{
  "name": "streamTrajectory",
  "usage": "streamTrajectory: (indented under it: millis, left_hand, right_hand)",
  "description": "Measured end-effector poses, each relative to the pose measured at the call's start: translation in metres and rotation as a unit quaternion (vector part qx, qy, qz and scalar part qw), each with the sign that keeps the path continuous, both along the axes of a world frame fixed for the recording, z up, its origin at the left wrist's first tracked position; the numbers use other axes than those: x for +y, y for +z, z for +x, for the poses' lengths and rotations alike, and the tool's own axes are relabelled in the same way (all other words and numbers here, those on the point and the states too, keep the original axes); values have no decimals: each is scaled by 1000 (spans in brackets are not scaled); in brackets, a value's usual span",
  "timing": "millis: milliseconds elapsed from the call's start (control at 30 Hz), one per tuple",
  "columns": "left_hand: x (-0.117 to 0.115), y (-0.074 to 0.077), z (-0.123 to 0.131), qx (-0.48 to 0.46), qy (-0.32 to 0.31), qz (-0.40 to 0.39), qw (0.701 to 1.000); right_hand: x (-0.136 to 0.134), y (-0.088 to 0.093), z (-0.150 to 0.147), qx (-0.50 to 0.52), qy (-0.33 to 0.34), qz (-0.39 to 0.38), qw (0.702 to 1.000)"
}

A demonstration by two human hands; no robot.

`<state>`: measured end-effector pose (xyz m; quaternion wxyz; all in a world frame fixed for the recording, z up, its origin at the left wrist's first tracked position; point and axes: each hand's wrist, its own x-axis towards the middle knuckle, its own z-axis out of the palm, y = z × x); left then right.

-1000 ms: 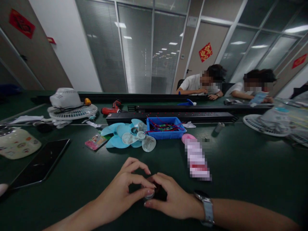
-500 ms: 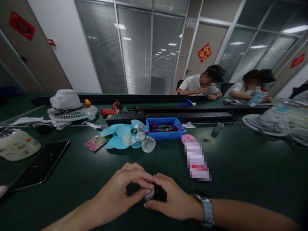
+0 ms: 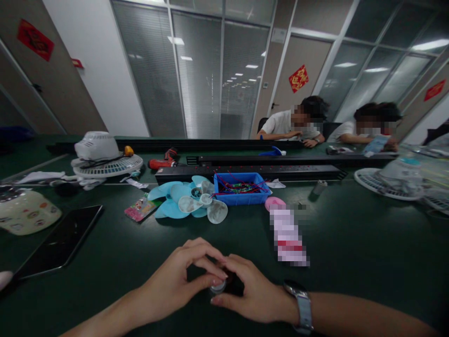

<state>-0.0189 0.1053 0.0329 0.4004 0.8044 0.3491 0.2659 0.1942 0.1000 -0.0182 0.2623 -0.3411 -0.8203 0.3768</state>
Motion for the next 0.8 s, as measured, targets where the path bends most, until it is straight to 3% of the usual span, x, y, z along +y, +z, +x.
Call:
streamTrajectory:
  millis: [333,800]
  left_hand:
    - [-7,-11,11,-17,118,-3,993]
    - [-12,-25,20,-14,194,35,980]
  right_hand:
    - [0,2,1,2,7,-29,1000]
    - [-1,2,-1,12,12,-9,1000]
